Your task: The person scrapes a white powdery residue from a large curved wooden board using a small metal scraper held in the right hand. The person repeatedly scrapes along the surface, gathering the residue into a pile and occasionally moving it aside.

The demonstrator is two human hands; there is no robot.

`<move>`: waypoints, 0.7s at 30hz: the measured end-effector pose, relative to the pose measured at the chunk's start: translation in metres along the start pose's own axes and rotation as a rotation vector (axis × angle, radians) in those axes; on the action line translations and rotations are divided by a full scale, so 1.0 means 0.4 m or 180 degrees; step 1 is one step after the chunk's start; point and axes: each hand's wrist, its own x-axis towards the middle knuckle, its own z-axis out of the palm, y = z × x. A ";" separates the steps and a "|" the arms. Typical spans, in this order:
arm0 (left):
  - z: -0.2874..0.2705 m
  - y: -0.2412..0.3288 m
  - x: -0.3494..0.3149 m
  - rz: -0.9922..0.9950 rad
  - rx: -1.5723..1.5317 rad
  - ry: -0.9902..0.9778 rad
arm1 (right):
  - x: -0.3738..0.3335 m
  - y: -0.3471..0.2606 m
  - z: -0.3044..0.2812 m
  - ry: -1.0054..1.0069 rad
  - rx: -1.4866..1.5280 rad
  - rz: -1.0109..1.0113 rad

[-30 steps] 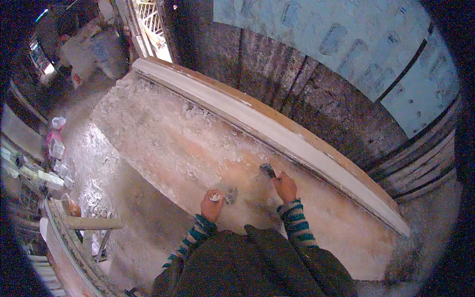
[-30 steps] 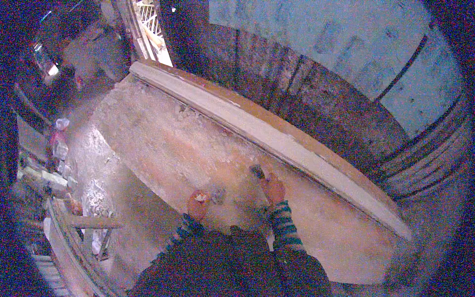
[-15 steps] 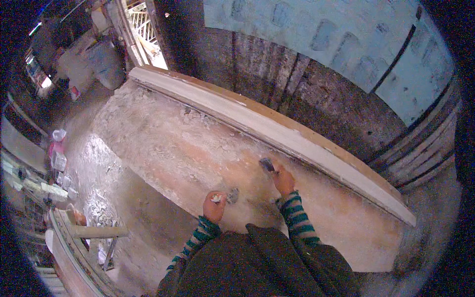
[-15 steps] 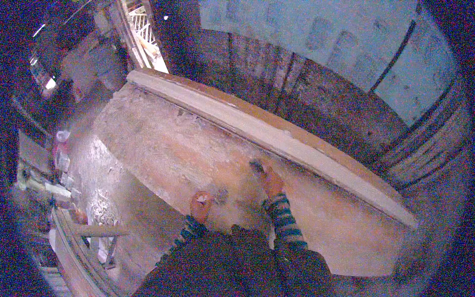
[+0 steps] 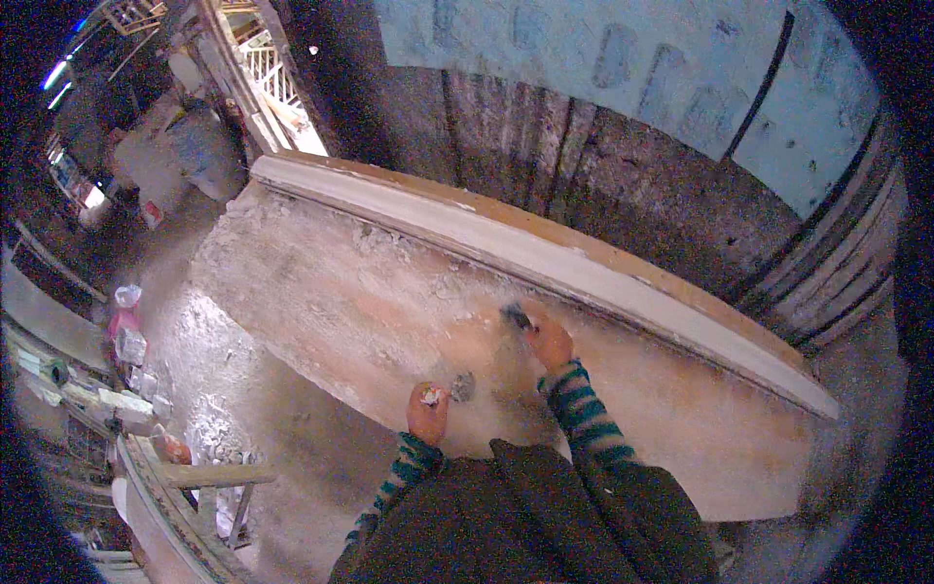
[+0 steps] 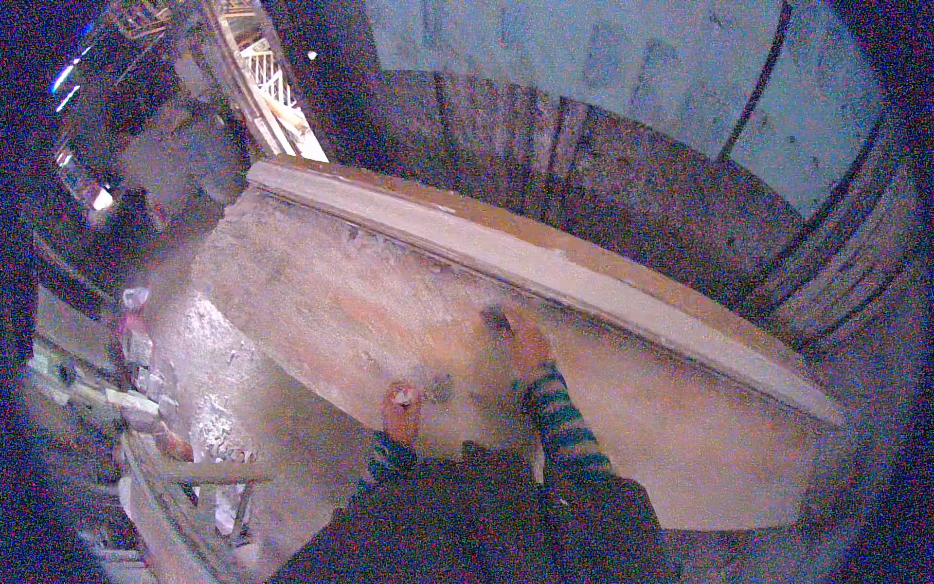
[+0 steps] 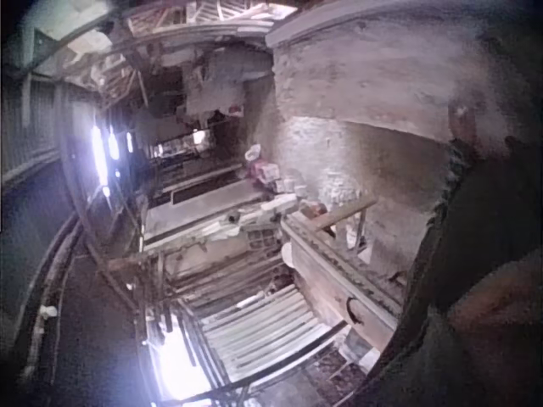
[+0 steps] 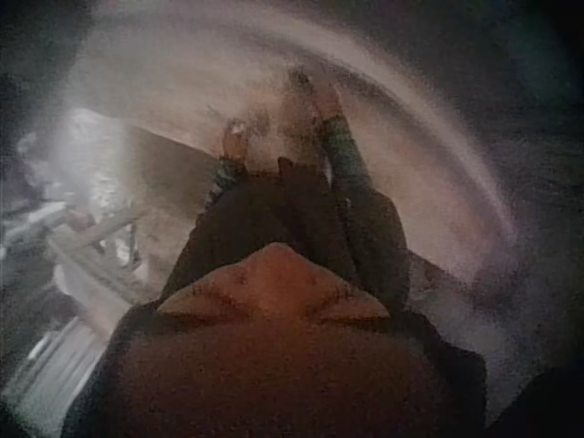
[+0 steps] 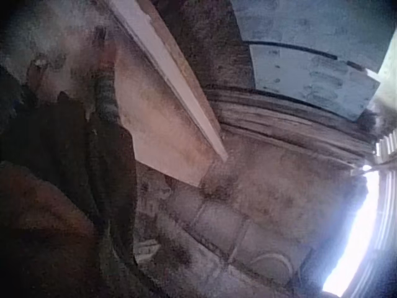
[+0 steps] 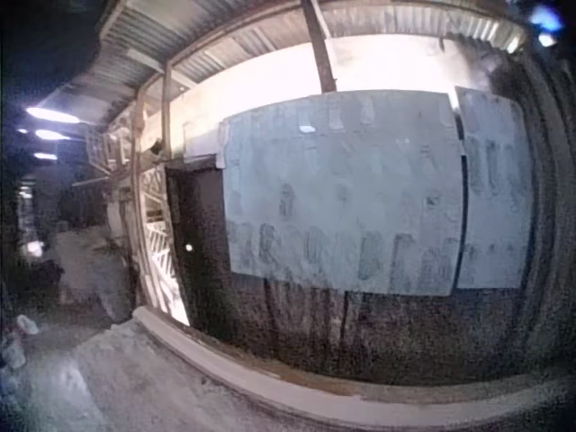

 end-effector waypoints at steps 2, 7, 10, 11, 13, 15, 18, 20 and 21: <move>0.001 0.050 0.005 -0.0052 0.0035 -0.0104 | 0.056 0.011 0.019 0.0081 -0.0026 -0.0090; -0.001 0.054 0.013 0.0120 -0.0016 -0.0045 | 0.047 0.031 -0.017 -0.0059 0.0464 -0.0239; -0.008 0.006 0.005 0.0451 0.0107 0.0015 | -0.014 -0.014 -0.060 -0.0494 0.0184 0.0432; -0.007 -0.003 0.008 0.0710 0.0199 -0.0007 | -0.031 -0.037 -0.082 -0.0754 -0.0023 0.0915; -0.002 0.001 0.008 0.0181 0.0105 -0.0105 | -0.037 -0.026 -0.051 -0.0469 0.0045 0.0751; -0.001 0.015 0.009 0.0052 0.0091 -0.0174 | -0.012 -0.050 -0.027 -0.0477 0.0124 0.0868; 0.012 0.058 0.017 0.0479 0.0263 -0.0249 | 0.021 -0.088 -0.048 -0.0351 0.0229 0.0757; 0.022 0.091 0.034 0.0800 0.0600 -0.0411 | 0.000 -0.128 -0.120 -0.0095 0.0456 0.0784; 0.043 0.095 0.048 0.0484 0.0094 -0.0568 | -0.031 -0.159 -0.190 -0.0007 0.0649 0.0943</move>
